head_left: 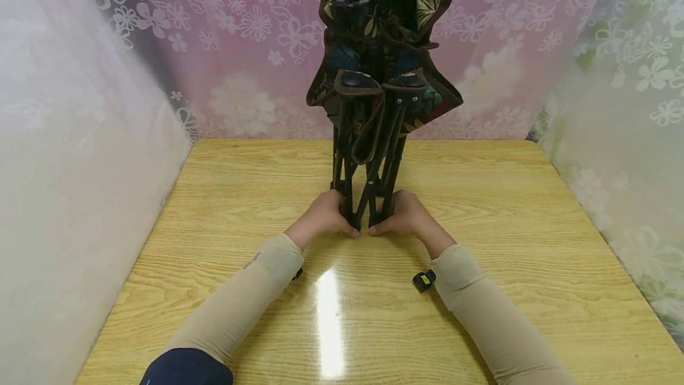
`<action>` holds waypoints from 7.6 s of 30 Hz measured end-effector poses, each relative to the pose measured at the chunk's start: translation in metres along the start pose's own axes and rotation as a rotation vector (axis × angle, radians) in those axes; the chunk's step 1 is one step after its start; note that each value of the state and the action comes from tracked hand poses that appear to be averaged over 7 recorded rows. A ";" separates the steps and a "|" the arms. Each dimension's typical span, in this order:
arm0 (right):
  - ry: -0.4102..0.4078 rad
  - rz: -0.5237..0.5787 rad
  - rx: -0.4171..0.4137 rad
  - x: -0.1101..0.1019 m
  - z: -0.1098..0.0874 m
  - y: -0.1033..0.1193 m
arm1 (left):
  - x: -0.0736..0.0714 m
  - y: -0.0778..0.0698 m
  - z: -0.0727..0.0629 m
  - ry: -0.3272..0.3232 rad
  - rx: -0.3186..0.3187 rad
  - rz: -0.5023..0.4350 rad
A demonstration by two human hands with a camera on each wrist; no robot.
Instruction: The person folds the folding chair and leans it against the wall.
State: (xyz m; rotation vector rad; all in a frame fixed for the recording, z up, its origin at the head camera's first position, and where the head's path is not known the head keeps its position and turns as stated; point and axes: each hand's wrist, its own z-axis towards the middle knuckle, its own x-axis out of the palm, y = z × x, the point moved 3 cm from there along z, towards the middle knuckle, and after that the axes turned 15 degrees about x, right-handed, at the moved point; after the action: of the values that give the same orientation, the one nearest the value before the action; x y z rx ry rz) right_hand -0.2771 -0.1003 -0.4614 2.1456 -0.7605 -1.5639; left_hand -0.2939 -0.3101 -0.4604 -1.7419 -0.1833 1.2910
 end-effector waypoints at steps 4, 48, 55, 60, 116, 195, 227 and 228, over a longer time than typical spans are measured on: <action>-0.001 0.005 -0.006 0.000 0.000 0.000 | 0.000 0.001 0.000 -0.002 0.004 -0.001; -0.014 -0.009 0.000 0.000 0.005 0.000 | -0.001 0.001 0.003 -0.011 0.001 -0.003; -0.011 0.003 0.002 0.001 0.005 -0.001 | 0.000 0.001 0.003 -0.009 -0.008 -0.007; -0.012 0.009 -0.002 0.001 0.005 -0.001 | 0.000 0.002 0.004 -0.014 -0.008 -0.009; -0.014 0.030 0.010 -0.001 0.002 0.002 | 0.000 0.004 0.006 -0.027 -0.003 -0.006; -0.032 0.038 0.021 0.000 0.010 -0.001 | -0.002 0.004 0.007 -0.032 0.000 -0.026; -0.051 0.049 0.014 0.001 0.012 -0.001 | -0.002 0.004 0.008 -0.045 0.025 -0.014; -0.051 0.050 0.014 0.001 0.012 -0.002 | -0.002 0.004 0.008 -0.045 0.026 -0.013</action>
State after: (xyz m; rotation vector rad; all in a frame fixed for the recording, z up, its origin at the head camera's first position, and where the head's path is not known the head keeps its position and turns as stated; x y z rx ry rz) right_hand -0.2879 -0.0997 -0.4671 2.0876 -0.8377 -1.5969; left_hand -0.3032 -0.3093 -0.4620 -1.6881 -0.2023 1.3187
